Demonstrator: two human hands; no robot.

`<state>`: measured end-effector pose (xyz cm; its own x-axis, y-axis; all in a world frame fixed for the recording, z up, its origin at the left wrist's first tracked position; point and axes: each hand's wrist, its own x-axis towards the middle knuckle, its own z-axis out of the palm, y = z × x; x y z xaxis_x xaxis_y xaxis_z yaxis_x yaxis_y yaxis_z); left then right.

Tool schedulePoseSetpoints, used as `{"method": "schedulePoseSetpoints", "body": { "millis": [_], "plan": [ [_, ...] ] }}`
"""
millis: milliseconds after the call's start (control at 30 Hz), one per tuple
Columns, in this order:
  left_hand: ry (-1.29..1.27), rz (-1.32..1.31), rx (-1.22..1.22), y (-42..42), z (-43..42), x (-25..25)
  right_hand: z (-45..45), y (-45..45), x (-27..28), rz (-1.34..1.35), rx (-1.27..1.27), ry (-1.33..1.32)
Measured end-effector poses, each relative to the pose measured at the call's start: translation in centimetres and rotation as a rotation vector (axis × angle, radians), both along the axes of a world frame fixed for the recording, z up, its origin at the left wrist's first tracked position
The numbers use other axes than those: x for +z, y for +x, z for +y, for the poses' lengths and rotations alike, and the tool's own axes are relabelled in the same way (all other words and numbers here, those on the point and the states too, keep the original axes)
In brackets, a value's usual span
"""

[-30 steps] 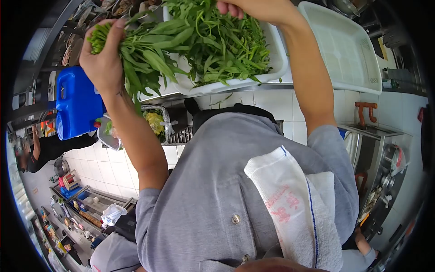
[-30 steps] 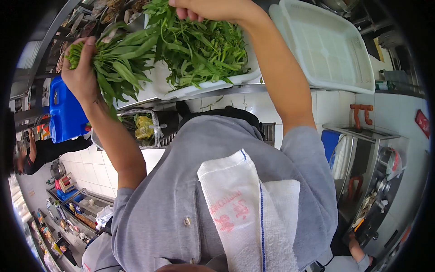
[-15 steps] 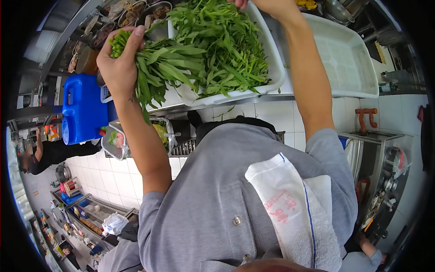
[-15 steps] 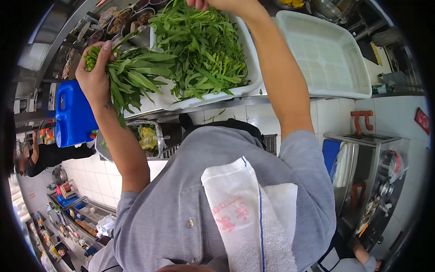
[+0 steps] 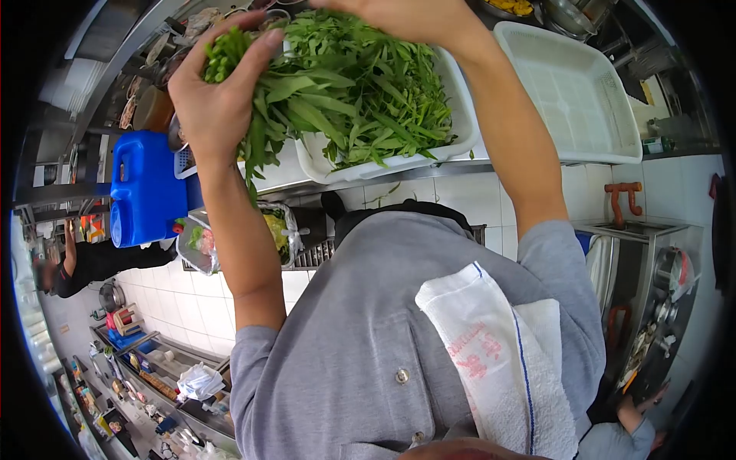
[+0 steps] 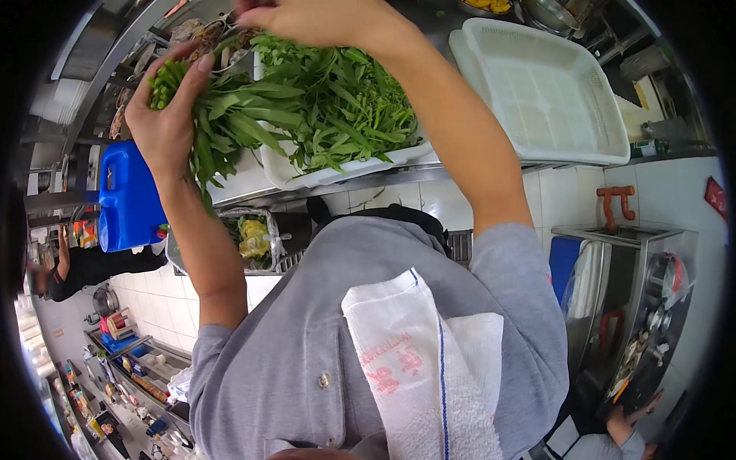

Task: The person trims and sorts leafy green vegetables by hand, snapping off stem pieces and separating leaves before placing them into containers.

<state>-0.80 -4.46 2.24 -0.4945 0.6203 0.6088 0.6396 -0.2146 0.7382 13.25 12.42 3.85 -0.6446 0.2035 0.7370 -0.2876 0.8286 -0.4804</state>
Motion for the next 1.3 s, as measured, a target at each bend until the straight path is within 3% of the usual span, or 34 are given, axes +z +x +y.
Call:
{"method": "schedulePoseSetpoints", "body": {
  "millis": [133,200,233,367,433,500,667,700,767,833,933,1000,1067,1133,1167,1233,1300],
  "plan": [
    [-0.068,0.005,-0.094,-0.4,0.5,-0.4,-1.8,-0.6,1.4,-0.047,0.170,0.044],
    [0.057,-0.036,-0.019,0.8,0.0,0.1,-1.1,-0.7,1.6,-0.052,0.299,-0.185],
    [0.117,-0.026,0.007,0.6,-0.3,0.1,0.0,-0.5,0.8,-0.054,0.283,-0.267],
    [0.171,-0.117,0.085,-1.1,-2.2,-0.2,7.1,-2.0,-6.5,-0.453,-0.230,0.191],
    [0.164,-0.183,0.120,-1.5,-2.6,-0.5,7.9,-1.9,-8.6,-0.698,-0.325,0.192],
    [0.160,-0.247,0.151,-2.2,-2.8,-1.0,9.4,-2.7,-10.3,-0.713,-0.235,0.109],
    [0.304,0.160,0.015,-3.2,-2.7,-1.4,9.2,-2.6,-9.7,-0.742,-0.154,-0.118],
    [0.300,0.157,0.019,-2.9,-2.9,-1.4,8.9,-2.7,-9.7,-0.777,-0.164,-0.054],
    [0.217,-0.120,0.044,-1.7,-3.1,-1.4,8.7,-2.7,-10.0,-0.810,-0.179,0.008],
    [0.173,-0.145,0.054,-2.0,-3.4,-1.6,8.5,-2.9,-10.6,-0.896,-0.128,0.103],
    [0.089,-0.153,0.114,-2.6,-3.7,-1.9,8.7,-2.4,-10.7,-0.790,-0.114,-0.009],
    [0.041,-0.144,0.170,-3.2,-4.2,-2.1,7.9,-1.0,-8.2,-0.542,-0.031,-0.140],
    [0.025,-0.252,0.090,-3.8,-4.6,-2.4,8.0,-0.6,-7.4,-0.362,0.117,-0.500],
    [0.038,-0.295,0.052,-3.1,-4.3,-2.3,3.8,1.1,-2.4,-0.457,-0.264,-0.178],
    [0.055,-0.331,0.009,-2.5,-3.9,-2.2,2.8,1.1,-1.7,-0.463,-0.268,-0.184],
    [0.097,-0.309,-0.060,-1.1,-2.8,-1.8,1.2,0.6,-0.9,-0.298,0.082,-0.237],
    [0.172,-0.252,-0.172,-0.3,-1.6,-2.0,-0.9,-0.1,-0.2,-0.222,0.119,-0.072]
  ]
}}
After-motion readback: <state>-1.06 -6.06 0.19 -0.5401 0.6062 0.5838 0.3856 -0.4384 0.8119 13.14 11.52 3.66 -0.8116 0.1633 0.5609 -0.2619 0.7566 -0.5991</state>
